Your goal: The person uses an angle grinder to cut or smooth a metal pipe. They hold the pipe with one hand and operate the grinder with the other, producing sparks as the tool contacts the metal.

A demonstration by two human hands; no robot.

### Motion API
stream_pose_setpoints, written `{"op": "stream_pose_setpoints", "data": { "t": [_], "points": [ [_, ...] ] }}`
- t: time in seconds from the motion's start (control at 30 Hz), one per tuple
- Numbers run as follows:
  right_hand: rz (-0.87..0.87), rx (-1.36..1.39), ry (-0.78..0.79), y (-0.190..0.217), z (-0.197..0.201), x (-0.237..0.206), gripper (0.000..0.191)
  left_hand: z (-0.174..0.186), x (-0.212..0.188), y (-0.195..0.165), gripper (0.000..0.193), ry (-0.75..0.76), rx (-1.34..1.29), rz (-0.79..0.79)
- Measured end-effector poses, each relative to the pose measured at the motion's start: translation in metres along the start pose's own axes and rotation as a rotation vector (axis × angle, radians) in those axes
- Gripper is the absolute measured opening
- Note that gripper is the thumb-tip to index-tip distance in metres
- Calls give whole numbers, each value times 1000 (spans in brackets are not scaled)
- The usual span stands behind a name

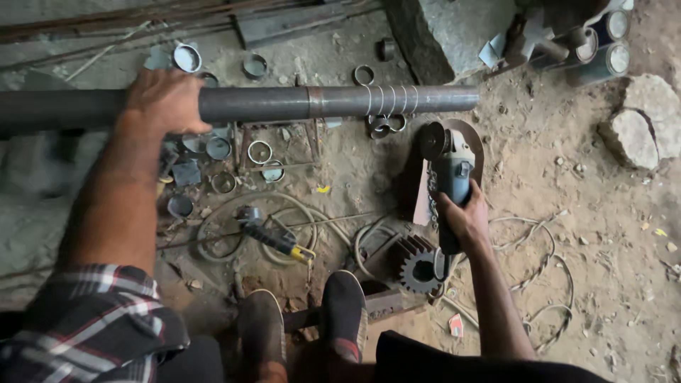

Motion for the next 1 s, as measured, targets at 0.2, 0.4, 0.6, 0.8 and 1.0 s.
{"op": "stream_pose_setpoints", "data": {
  "t": [0.2,0.4,0.6,0.8,1.0],
  "points": [
    [40,9,-60,-3,-4,10,96,3,-5,-8,74,98,8,66],
    [-6,48,-15,20,-6,12,90,3,-6,-10,76,87,-5,79],
    [-11,-22,-30,29,-11,14,95,-5,0,-6,78,102,35,81],
    [-92,-68,-6,26,-18,22,102,-8,0,-4,75,102,-2,100],
    [-8,-89,-48,26,-19,23,101,-10,1,-3,80,66,-5,95]
  ]
}}
Point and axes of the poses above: each hand's wrist, its own x-axis towards the middle knuckle, its own z-axis out of the back of the hand, y = z × x, the point moved 2 cm from there along x, towards the middle knuckle, and after that the axes turned 9 degrees about y, right-handed, at the moved point
